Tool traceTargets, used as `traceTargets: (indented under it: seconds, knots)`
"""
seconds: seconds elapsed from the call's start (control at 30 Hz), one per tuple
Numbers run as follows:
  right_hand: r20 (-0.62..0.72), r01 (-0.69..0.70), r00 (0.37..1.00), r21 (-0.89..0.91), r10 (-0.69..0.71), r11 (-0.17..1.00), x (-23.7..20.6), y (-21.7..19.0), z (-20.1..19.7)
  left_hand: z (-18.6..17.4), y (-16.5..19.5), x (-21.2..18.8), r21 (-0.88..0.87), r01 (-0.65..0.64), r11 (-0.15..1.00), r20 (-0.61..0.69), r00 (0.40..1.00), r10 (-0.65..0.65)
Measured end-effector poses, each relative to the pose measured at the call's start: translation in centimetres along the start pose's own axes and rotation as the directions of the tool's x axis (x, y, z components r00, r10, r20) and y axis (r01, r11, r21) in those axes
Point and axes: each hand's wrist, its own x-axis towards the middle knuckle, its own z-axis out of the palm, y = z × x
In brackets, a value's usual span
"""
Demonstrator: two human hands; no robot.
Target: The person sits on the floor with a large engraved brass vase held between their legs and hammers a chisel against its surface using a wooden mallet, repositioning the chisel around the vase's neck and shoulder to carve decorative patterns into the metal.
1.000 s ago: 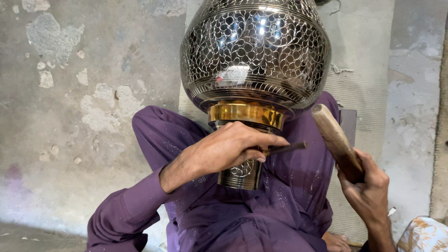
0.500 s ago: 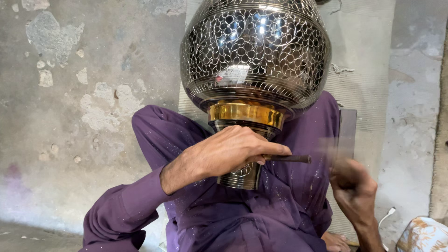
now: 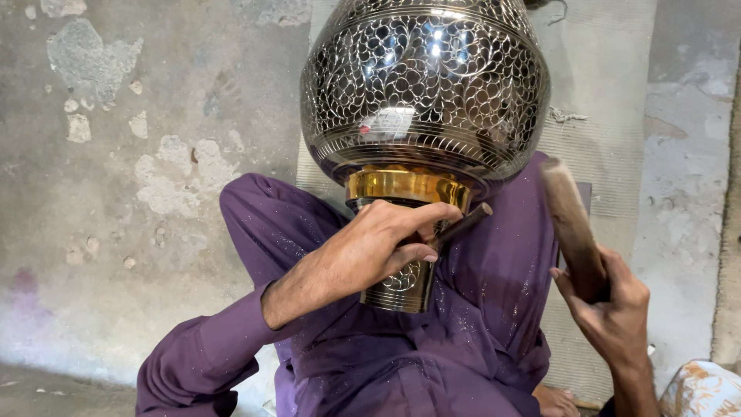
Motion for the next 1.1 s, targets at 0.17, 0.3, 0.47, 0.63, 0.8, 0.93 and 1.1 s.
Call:
traceTargets:
  seconds: [0.17,0.3,0.47,0.63,0.8,0.93,1.1]
  knots:
    - [0.093,-0.161,0.987,0.441,0.133,0.883,1.1,-1.1,-0.6,0.2,0.0,0.1,0.001,0.046,0.999,0.016,0.999,-0.046]
    - [0.156,0.058,0.987,-0.196,-0.028,0.979,1.7,-0.9,-1.1,0.2,-0.2,0.2,0.032,-0.048,0.998,-0.009,0.999,0.049]
    - [0.115,-0.049,0.993,0.135,0.034,0.99,0.5,0.4,-0.7,0.3,-0.6,0.6,-0.016,-0.001,1.0,0.089,0.996,0.003]
    - [0.064,-0.153,0.988,0.2,0.143,0.968,-1.2,1.5,0.3,0.4,-0.7,0.9,-0.027,-0.045,0.999,0.136,0.99,0.049]
    - [0.031,-0.013,0.999,-0.224,0.021,0.974,-1.7,1.6,0.0,0.1,-0.5,0.6,-0.039,-0.026,0.999,0.124,0.992,0.031]
    - [0.022,-0.049,0.998,-0.124,0.052,0.991,-1.4,1.3,-0.3,0.1,-0.6,0.6,-0.053,-0.03,0.998,0.126,0.991,0.037]
    - [0.136,-0.273,0.962,0.557,0.238,0.784,-1.2,0.8,-0.5,0.4,-1.0,0.6,-0.064,-0.065,0.996,0.12,0.99,0.073]
